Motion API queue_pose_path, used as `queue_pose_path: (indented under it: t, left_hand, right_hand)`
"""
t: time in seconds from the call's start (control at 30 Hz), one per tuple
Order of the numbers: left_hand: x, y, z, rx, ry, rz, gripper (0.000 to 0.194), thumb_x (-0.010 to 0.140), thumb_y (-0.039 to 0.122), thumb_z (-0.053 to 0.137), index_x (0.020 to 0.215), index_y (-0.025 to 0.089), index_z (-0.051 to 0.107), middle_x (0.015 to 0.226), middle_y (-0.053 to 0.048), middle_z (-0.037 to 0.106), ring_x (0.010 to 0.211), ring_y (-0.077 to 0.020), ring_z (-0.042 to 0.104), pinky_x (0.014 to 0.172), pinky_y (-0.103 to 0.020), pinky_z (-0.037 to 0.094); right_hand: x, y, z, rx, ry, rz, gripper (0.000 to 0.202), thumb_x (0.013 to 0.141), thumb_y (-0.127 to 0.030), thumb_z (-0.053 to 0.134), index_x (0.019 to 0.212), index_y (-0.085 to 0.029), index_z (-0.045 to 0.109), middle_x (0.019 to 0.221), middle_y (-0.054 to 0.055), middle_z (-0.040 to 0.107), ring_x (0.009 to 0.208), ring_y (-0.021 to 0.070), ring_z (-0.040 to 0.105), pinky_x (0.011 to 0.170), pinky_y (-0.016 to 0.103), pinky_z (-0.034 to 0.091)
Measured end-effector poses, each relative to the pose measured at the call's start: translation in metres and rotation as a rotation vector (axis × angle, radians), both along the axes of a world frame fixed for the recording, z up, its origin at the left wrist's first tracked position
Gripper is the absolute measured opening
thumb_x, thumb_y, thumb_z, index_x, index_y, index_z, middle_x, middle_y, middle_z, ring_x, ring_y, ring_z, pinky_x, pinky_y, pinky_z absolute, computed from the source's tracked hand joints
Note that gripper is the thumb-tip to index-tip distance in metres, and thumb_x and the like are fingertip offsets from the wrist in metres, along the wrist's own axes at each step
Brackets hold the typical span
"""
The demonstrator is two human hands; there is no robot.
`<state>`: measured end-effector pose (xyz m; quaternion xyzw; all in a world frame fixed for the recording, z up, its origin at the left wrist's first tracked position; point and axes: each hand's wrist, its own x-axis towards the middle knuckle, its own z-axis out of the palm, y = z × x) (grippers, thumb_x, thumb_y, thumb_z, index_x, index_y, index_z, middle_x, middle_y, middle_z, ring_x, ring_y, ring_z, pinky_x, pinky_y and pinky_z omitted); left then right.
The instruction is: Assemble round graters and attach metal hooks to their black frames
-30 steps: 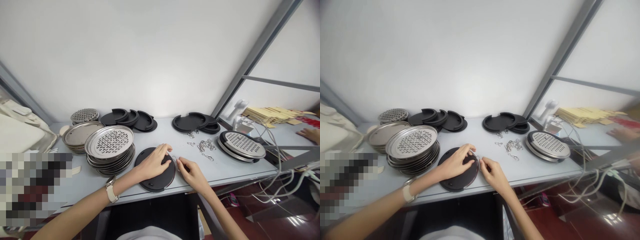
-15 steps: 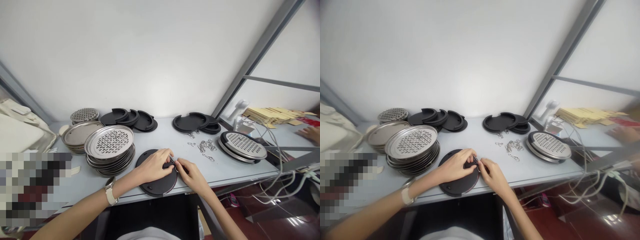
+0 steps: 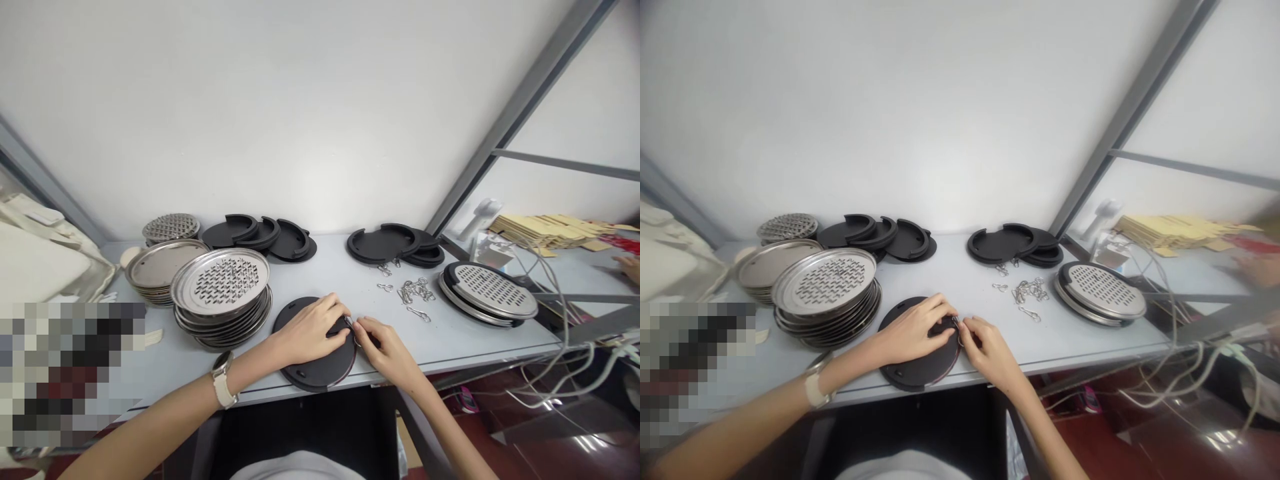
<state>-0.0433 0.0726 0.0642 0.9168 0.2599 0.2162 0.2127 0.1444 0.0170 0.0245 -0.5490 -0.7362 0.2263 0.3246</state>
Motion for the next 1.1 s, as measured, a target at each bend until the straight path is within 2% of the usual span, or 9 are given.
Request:
queue_pose_path:
  t: [0.5, 0.73, 1.1]
  left_hand:
    - [-0.0001, 0.0007, -0.001, 0.086, 0.051, -0.017, 0.015, 0.093, 0.024, 0.048, 0.106, 0.018, 0.055, 0.1, -0.005, 0.052, 0.09, -0.018, 0.055, 0.08, -0.03, 0.046]
    - [-0.0003, 0.0009, -0.002, 0.077, 0.056, -0.028, 0.017, 0.093, 0.022, 0.048, 0.108, 0.019, 0.054, 0.101, -0.006, 0.052, 0.091, -0.0184, 0.056, 0.08, -0.03, 0.046]
    - [-0.0009, 0.0006, -0.0006, 0.098, 0.055, -0.029, 0.015, 0.093, 0.022, 0.047, 0.105, 0.019, 0.054, 0.101, -0.006, 0.052, 0.09, -0.0189, 0.056, 0.082, -0.031, 0.046]
  right_hand:
    - [-0.0039, -0.0013, 0.0015, -0.029, 0.099, -0.038, 0.033, 0.096, -0.035, 0.039, 0.067, -0.021, 0.034, 0.059, -0.005, 0.035, 0.055, 0.0105, 0.034, 0.053, 0.024, 0.029]
    - [-0.0038, -0.001, 0.0009, -0.041, 0.146, -0.034, 0.022, 0.096, -0.034, 0.041, 0.078, -0.021, 0.043, 0.06, -0.006, 0.037, 0.055, 0.0103, 0.035, 0.052, 0.023, 0.031]
    - [-0.0034, -0.0008, -0.0023, -0.041, 0.157, -0.032, 0.018, 0.096, -0.034, 0.04, 0.084, -0.021, 0.045, 0.06, -0.006, 0.04, 0.054, 0.0108, 0.039, 0.053, 0.024, 0.032]
